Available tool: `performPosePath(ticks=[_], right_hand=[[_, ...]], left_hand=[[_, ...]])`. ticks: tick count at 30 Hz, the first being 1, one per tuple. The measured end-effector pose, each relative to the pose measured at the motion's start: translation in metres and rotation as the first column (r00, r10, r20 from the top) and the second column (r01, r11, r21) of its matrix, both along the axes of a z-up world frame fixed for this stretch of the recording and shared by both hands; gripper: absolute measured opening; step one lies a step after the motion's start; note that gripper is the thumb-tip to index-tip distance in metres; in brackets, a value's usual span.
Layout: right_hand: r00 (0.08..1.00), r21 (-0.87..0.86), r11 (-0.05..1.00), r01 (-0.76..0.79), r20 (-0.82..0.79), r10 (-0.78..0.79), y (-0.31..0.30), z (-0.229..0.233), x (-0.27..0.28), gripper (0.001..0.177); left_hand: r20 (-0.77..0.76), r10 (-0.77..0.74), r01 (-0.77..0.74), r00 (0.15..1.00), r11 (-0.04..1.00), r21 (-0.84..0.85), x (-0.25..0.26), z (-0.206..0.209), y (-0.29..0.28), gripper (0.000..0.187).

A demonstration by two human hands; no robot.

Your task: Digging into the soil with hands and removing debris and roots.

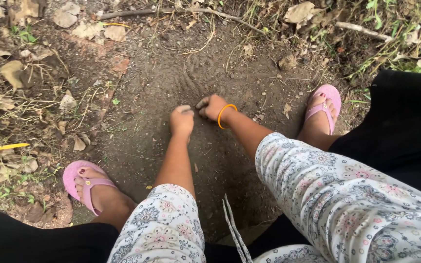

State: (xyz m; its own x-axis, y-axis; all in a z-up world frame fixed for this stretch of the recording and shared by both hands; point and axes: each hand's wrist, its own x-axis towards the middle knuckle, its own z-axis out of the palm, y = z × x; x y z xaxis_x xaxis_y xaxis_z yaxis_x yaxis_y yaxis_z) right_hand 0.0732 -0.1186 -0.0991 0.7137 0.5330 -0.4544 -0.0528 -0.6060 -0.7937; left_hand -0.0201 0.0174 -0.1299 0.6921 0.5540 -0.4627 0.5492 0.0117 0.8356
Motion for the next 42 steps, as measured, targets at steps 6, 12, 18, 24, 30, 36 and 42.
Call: performPosePath(ticks=[6, 12, 18, 24, 30, 36, 42], right_hand=[[0.990, -0.084, 0.996, -0.035, -0.136, 0.024, -0.013, 0.031, 0.001, 0.031], [0.930, -0.134, 0.982, 0.136, 0.360, -0.080, -0.023, 0.001, 0.015, 0.030], [0.865, -0.354, 0.929, -0.107, 0.428, 0.263, -0.028, 0.068, 0.000, 0.031], [0.917, -0.316, 0.942, -0.118, 0.329, 0.225, -0.034, 0.017, 0.008, 0.033], [0.818, -0.382, 0.924, -0.016, 0.526, 0.232, -0.049, 0.046, 0.024, 0.043], [0.828, -0.265, 0.944, 0.198, 0.560, -0.016, -0.092, 0.064, 0.063, 0.050], [0.656, -0.251, 0.934, 0.255, 0.754, 0.024, -0.131, 0.047, 0.119, 0.060]], left_hand=[[0.129, -0.017, 0.021, 0.992, 0.999, -0.029, 0.017, 0.002, -0.002, 0.029], [-0.036, -0.026, 0.029, 0.999, 0.995, 0.093, 0.015, 0.002, -0.019, 0.032], [0.214, -0.004, -0.102, 0.977, 0.871, 0.481, 0.027, 0.050, -0.029, 0.036], [-0.147, -0.075, 0.161, 0.986, 0.612, 0.774, 0.023, 0.053, -0.053, 0.064], [0.008, -0.274, 0.237, 0.962, 0.845, 0.480, 0.054, 0.081, -0.084, 0.059], [0.311, -0.455, 0.252, 0.835, 0.817, 0.518, 0.106, 0.069, -0.108, 0.056], [0.295, -0.447, 0.253, 0.844, 0.818, 0.517, 0.145, 0.057, -0.129, 0.055]])
